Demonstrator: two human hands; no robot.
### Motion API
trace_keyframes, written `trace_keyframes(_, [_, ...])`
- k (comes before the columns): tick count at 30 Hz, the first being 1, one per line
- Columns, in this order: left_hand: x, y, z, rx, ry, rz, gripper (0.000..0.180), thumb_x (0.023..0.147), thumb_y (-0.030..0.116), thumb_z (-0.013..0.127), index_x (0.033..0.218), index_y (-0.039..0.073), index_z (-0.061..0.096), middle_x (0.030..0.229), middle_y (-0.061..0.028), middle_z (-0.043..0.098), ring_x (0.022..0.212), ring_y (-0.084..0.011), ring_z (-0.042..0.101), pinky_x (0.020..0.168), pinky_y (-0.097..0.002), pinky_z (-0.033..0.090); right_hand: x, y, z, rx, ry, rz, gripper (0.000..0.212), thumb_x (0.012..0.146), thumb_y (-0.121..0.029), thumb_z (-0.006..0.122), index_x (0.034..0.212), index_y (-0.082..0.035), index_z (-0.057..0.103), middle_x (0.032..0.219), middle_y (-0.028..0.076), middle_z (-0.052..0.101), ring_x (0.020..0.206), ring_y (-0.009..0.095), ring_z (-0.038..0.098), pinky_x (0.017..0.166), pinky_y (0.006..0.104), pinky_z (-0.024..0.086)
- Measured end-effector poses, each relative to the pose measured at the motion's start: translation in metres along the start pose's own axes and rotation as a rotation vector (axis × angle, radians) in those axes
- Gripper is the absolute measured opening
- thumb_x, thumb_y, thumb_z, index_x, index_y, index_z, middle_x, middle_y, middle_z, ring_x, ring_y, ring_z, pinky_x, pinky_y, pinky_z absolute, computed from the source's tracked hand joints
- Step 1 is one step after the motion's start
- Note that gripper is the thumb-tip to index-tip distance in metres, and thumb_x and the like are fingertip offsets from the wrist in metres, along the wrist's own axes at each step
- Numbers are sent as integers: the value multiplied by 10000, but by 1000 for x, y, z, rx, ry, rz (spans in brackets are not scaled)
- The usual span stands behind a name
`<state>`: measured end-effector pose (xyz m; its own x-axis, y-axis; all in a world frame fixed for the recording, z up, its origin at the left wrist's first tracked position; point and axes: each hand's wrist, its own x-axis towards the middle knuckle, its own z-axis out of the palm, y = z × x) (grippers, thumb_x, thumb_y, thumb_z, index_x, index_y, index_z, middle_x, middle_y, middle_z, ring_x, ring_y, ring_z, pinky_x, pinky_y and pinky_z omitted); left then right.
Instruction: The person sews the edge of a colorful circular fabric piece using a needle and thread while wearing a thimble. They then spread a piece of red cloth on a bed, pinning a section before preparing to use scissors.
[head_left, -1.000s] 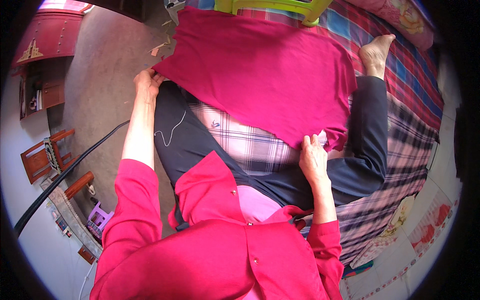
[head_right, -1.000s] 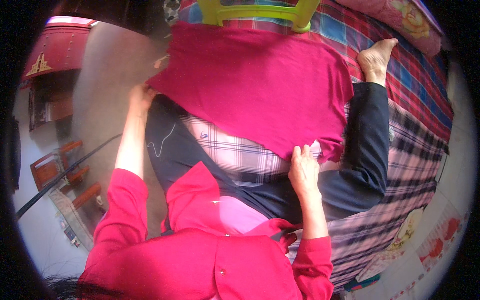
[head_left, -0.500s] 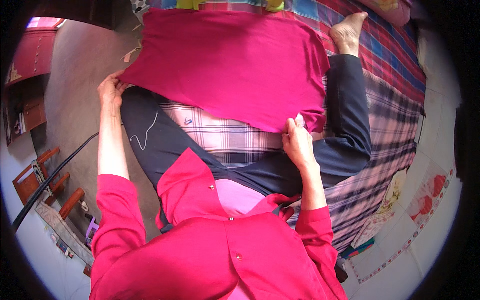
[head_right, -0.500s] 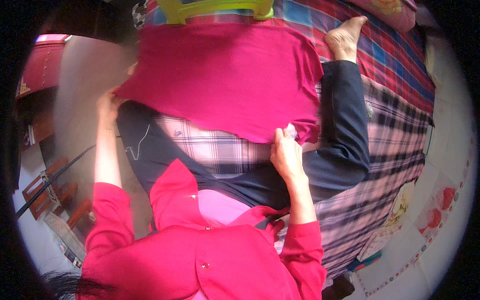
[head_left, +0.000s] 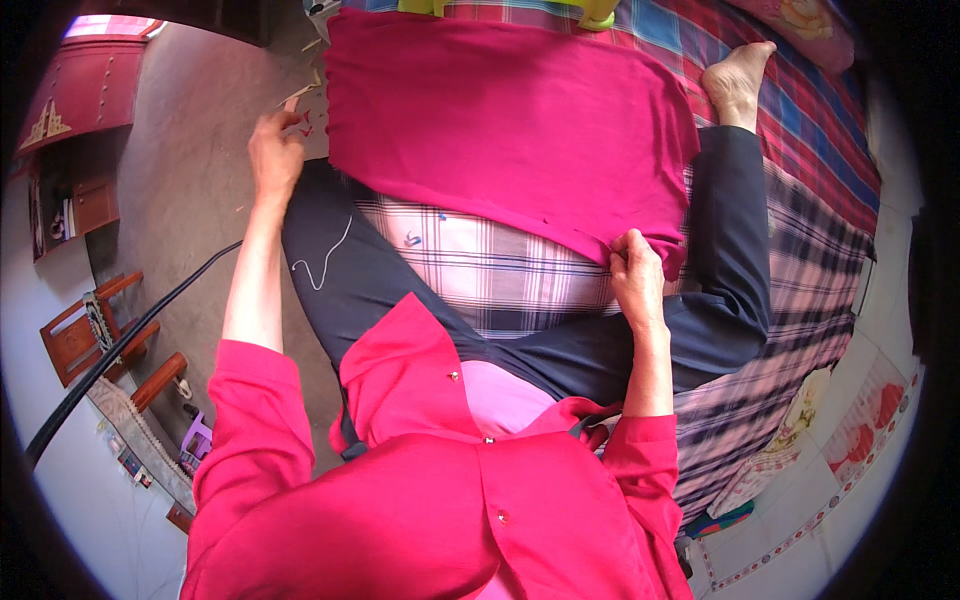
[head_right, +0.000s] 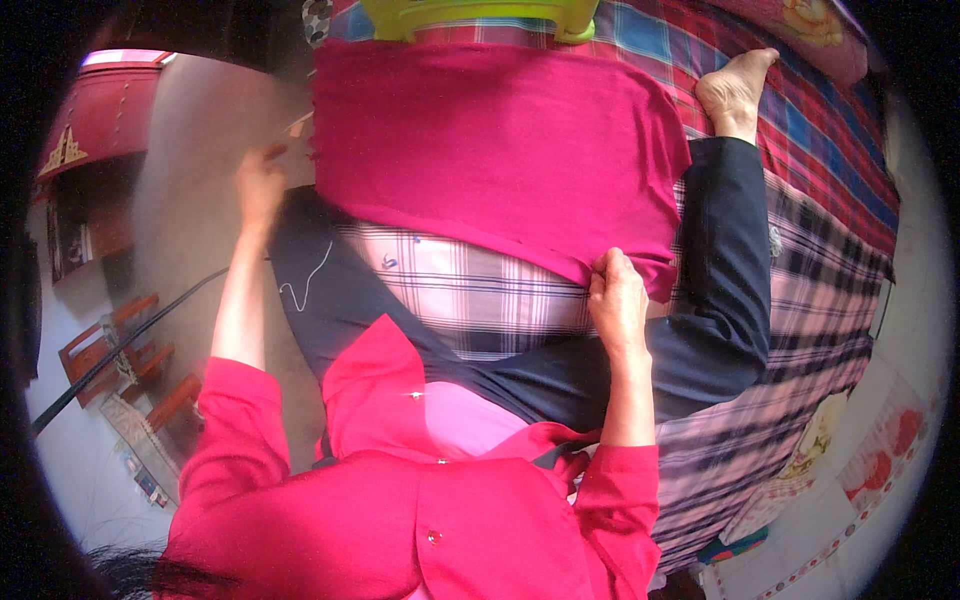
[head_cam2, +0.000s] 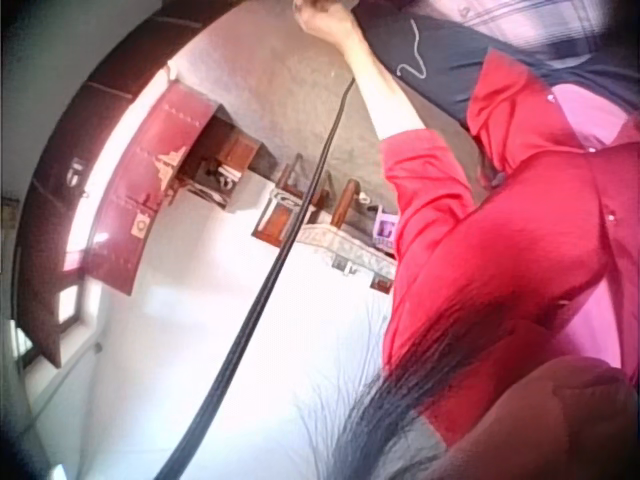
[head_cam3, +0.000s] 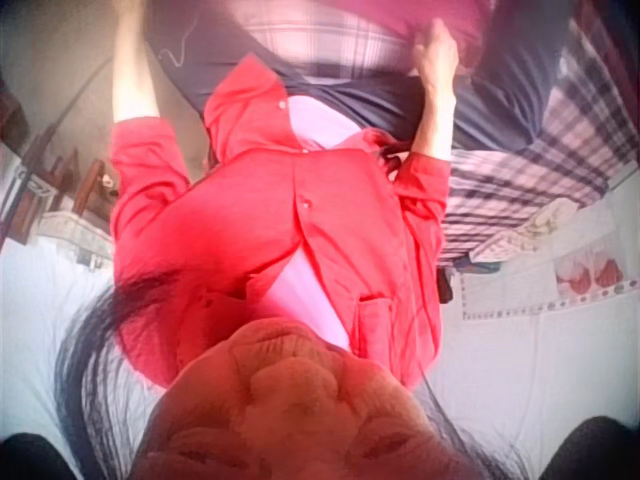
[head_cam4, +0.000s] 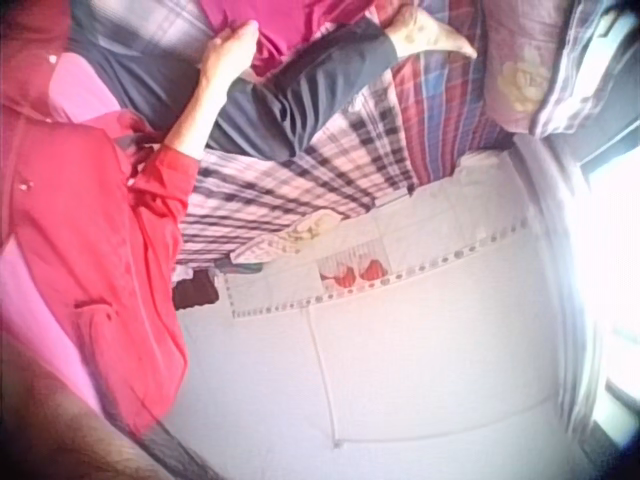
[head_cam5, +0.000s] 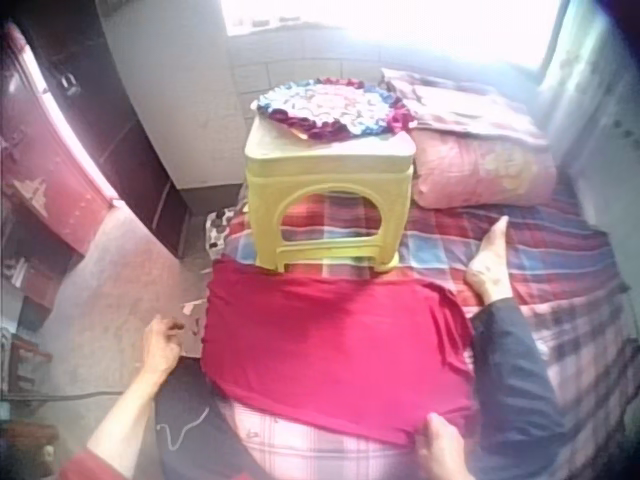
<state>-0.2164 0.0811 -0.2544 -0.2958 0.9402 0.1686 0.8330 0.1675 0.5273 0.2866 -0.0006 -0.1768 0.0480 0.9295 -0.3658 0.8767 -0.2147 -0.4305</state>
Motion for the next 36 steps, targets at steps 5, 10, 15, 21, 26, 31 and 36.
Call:
trace_keyframes(5, [-23, 83, -13, -301, -402, 172, 203, 734, 2, 666, 937, -18, 668, 918, -154, 650, 866, -299, 668, 772, -361, 519, 1, 0, 0, 12, -6, 3, 128, 807, 8, 611, 907, -18, 535, 887, 208, 631, 862, 424, 618, 729, 482, 482])
trace_keyframes(10, [-43, 92, -4, -173, -473, 67, 229, 688, 14, 687, 910, -9, 636, 840, -137, 616, 754, -282, 631, 683, -387, 485, 1, 4, 2, 3, 49, -74, 181, 789, 37, 665, 913, -6, 539, 743, 169, 612, 667, 308, 612, 637, 386, 478])
trace_keyframes(15, [-42, 77, 4, -219, -537, 49, 183, 661, 36, 669, 834, -4, 625, 797, -138, 605, 701, -283, 615, 657, -382, 472, 2, 7, 2, 45, 15, -39, 186, 775, 33, 685, 908, 2, 559, 742, 157, 618, 661, 265, 608, 643, 361, 482])
trace_keyframes(21, [-37, 74, -8, -338, -546, 79, 143, 690, 19, 654, 825, -10, 618, 741, -85, 593, 646, -178, 575, 608, -302, 438, -1, 6, -4, 113, -11, -19, 152, 781, 34, 685, 881, 13, 572, 702, 113, 601, 639, 186, 591, 618, 325, 471])
trace_keyframes(26, [-22, 91, -16, -576, -645, -105, 51, 787, -31, 611, 831, -5, 605, 677, 3, 574, 556, -60, 521, 506, -228, 404, 4, 22, -8, 244, -6, 28, 125, 793, 24, 676, 871, 14, 579, 713, 72, 596, 646, 151, 586, 613, 297, 467])
trace_keyframes(31, [-2, 97, 0, -590, -636, -185, 39, 836, -32, 591, 855, -24, 558, 652, -43, 575, 436, -82, 513, 415, -241, 387, 29, 25, -4, 406, 43, 118, 148, 798, -35, 689, 914, 18, 613, 723, 128, 644, 654, 180, 631, 631, 324, 498])
trace_keyframes(36, [1, 96, 19, -525, -649, -197, 61, 839, -41, 598, 880, -34, 554, 676, -53, 588, 441, -90, 520, 416, -250, 393, 33, 26, 6, 437, 94, 181, 137, 815, -40, 687, 930, 8, 630, 708, 97, 647, 648, 151, 643, 627, 304, 505])
